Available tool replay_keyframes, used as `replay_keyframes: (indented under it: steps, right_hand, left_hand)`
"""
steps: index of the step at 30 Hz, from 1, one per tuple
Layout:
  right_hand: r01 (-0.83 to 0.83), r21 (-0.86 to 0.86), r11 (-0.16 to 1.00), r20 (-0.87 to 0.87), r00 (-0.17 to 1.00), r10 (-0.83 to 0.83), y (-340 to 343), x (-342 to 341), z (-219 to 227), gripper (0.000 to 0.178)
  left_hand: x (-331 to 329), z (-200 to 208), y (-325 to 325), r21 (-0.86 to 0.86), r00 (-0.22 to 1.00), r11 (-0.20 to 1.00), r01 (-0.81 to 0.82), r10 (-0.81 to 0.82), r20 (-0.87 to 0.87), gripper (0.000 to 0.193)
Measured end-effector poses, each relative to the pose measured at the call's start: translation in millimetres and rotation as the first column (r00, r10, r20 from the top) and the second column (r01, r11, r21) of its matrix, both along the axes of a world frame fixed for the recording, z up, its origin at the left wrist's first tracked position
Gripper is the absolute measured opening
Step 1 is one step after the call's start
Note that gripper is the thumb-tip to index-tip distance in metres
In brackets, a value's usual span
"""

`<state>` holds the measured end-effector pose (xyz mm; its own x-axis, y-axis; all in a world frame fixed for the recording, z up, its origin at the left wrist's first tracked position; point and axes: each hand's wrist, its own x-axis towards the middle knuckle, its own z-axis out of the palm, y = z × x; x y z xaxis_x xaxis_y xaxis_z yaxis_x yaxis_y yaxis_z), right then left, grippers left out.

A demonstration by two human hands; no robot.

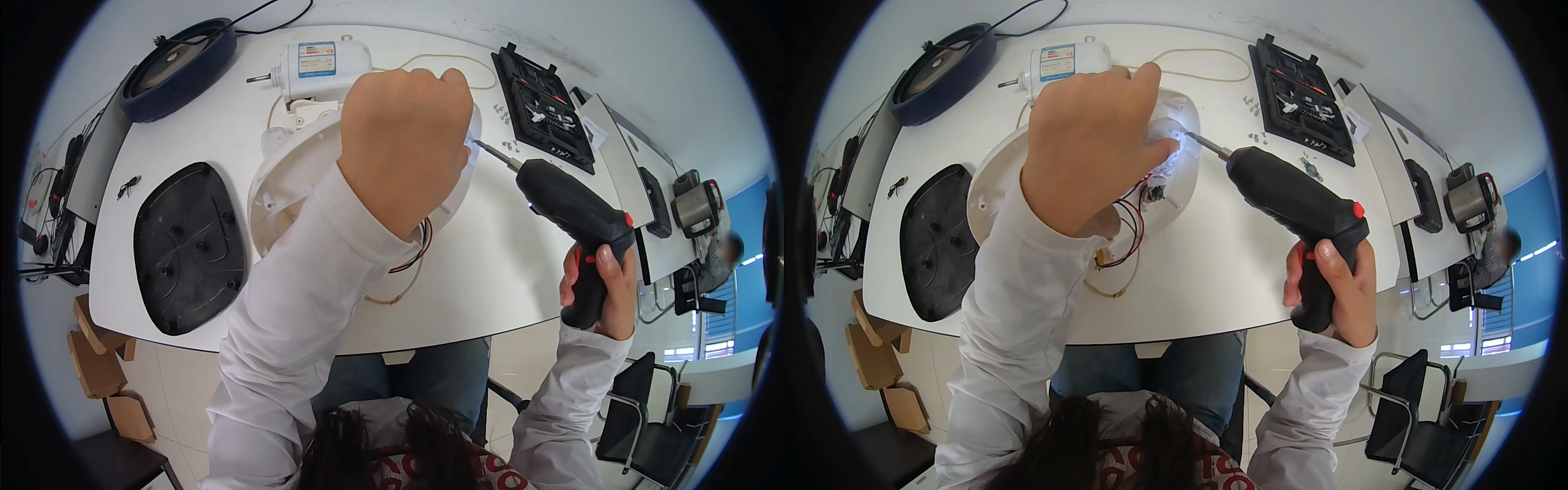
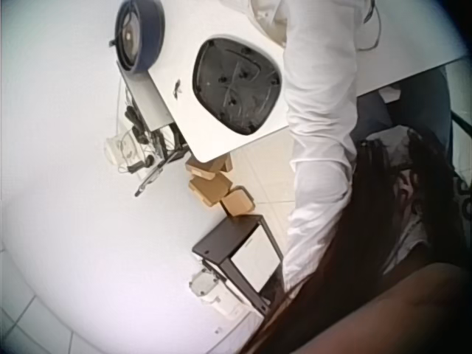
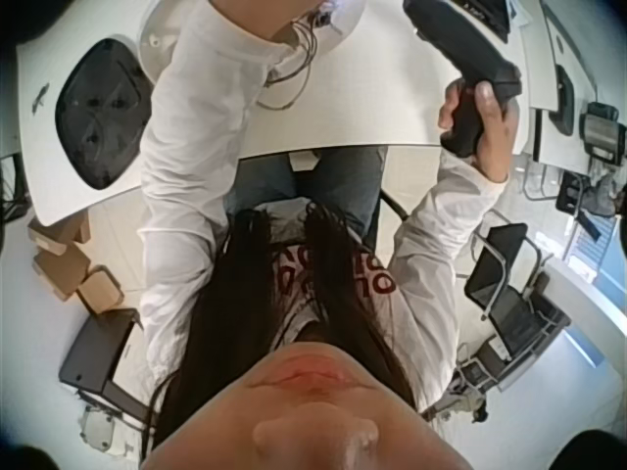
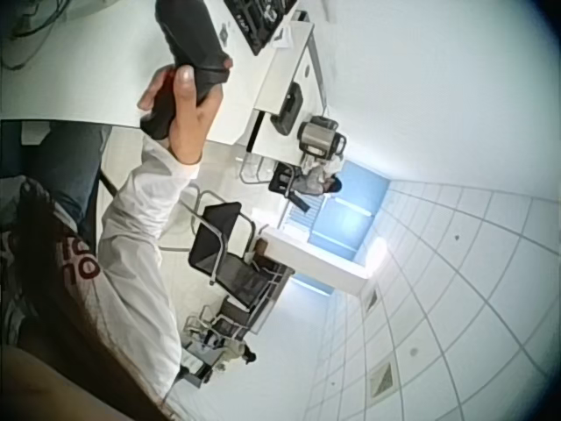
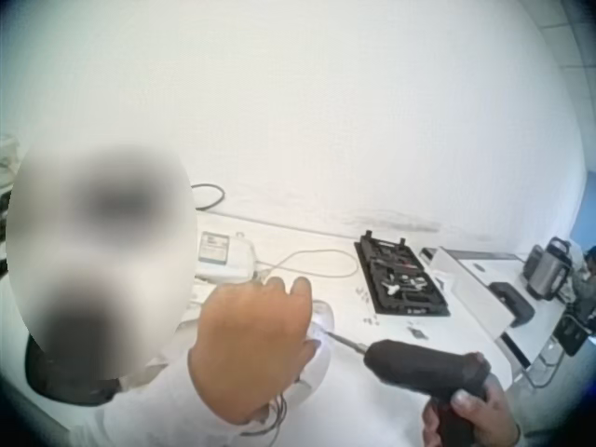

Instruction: The person assembles an electronic device by connecting wires, inserting screws, and using a power screwdriver to secure components inside a white plastic housing. The person also uses a manual screwdriver to tighten additional screws and adjusts internal wiring throughout the process.

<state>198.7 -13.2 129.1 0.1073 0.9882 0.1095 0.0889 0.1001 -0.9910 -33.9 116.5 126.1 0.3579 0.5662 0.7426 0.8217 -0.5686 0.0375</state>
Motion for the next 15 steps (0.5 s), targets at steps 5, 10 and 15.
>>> replay_keyframes:
  steps: [5, 10, 15]
  right_hand:
    - [0.012, -0.01, 1.0, 0.003, 1.0, -0.012, -1.1, -1.1, -1.4, 0.054]
    - [0.025, -0.015, 1.0, -0.017, 1.0, -0.026, -5.8, -0.6, -4.2, 0.054]
    - [0.022, -0.001, 1.0, -0.039, 0.999, -0.022, -6.8, -2.1, -10.9, 0.054]
  left_hand:
    - [-1.1, -1.5, 0.2, 0.004, 1.0, 1.0, 0.004, -0.004, 0.017, 0.043]
    - [-0.7, -1.2, 0.6, -0.012, 0.999, 1.0, 0.016, -0.015, 0.031, 0.044]
    - [-1.4, 0.5, -1.0, -0.041, 1.0, 0.999, 0.001, 0.0, 0.023, 0.044]
